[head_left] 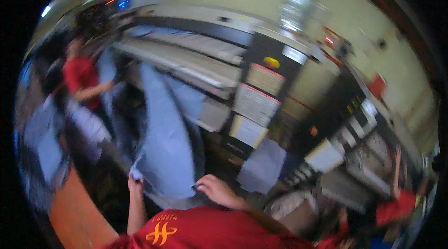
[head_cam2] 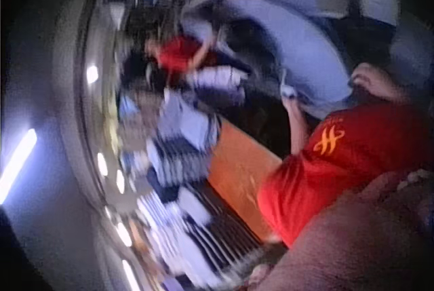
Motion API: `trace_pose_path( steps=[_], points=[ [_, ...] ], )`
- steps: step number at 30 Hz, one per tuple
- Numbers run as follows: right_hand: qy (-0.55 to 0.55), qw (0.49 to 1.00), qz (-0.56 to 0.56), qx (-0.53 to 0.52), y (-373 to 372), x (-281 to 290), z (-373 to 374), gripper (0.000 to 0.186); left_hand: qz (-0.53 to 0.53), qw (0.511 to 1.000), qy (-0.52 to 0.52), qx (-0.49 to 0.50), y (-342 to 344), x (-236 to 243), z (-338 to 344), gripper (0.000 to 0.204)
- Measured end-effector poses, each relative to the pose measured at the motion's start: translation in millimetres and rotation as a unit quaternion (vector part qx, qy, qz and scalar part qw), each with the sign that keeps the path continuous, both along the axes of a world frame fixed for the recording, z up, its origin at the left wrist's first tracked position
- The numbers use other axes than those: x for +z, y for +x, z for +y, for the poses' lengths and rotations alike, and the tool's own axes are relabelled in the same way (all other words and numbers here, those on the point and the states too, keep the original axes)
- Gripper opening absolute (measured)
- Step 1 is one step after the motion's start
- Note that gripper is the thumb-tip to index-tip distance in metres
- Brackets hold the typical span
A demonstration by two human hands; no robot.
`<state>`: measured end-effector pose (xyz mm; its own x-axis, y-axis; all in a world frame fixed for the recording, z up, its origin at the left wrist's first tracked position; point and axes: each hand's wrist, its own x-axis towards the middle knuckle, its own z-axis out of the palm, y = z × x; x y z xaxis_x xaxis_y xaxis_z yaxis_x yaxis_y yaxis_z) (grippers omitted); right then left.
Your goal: The person repeatedly picks up light blue garments, folds them by hand on a wooden table, and stacks them in a growing pile. Other workers in red shirts are visible nearby handling similar items and operating machinery.
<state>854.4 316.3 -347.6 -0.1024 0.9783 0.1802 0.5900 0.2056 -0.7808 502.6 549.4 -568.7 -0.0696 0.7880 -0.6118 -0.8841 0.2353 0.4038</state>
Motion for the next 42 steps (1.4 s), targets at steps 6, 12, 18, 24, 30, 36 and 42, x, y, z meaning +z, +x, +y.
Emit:
trace_pose_path(
  steps=[6, 12, 18, 24, 30, 36, 42],
  points=[
    [-0.175, 0.923, 0.194, 0.283, 0, -13, -36, 0.03, 0.068, 0.925, 0.17, -0.332, 73, -10, -46, 0.053],
    [-0.01, 0.838, 0.387, 0.385, 11, 37, -75, 0.043, 0.084, 0.819, 0.084, -0.561, 163, -55, -113, 0.052],
    [0.084, 0.733, 0.26, 0.623, 62, 121, -136, 0.063, 0.051, 0.838, 0.12, -0.53, 193, -35, -145, 0.051],
    [0.161, 0.714, 0.168, 0.66, 60, 156, -200, 0.068, 0.048, 0.868, 0.164, -0.465, 186, -15, -168, 0.05],
    [0.206, 0.724, 0.135, 0.644, 16, 163, -265, 0.073, 0.147, 0.844, 0.203, -0.473, 159, -3, -196, 0.049],
    [0.215, 0.726, 0.161, 0.633, -53, 163, -321, 0.075, 0.084, 0.851, 0.292, -0.427, 69, 3, -229, 0.052],
    [0.142, 0.762, 0.148, 0.615, -129, 120, -346, 0.073, 0.459, 0.81, 0.232, -0.282, -45, 7, -265, 0.06]
  ],
)
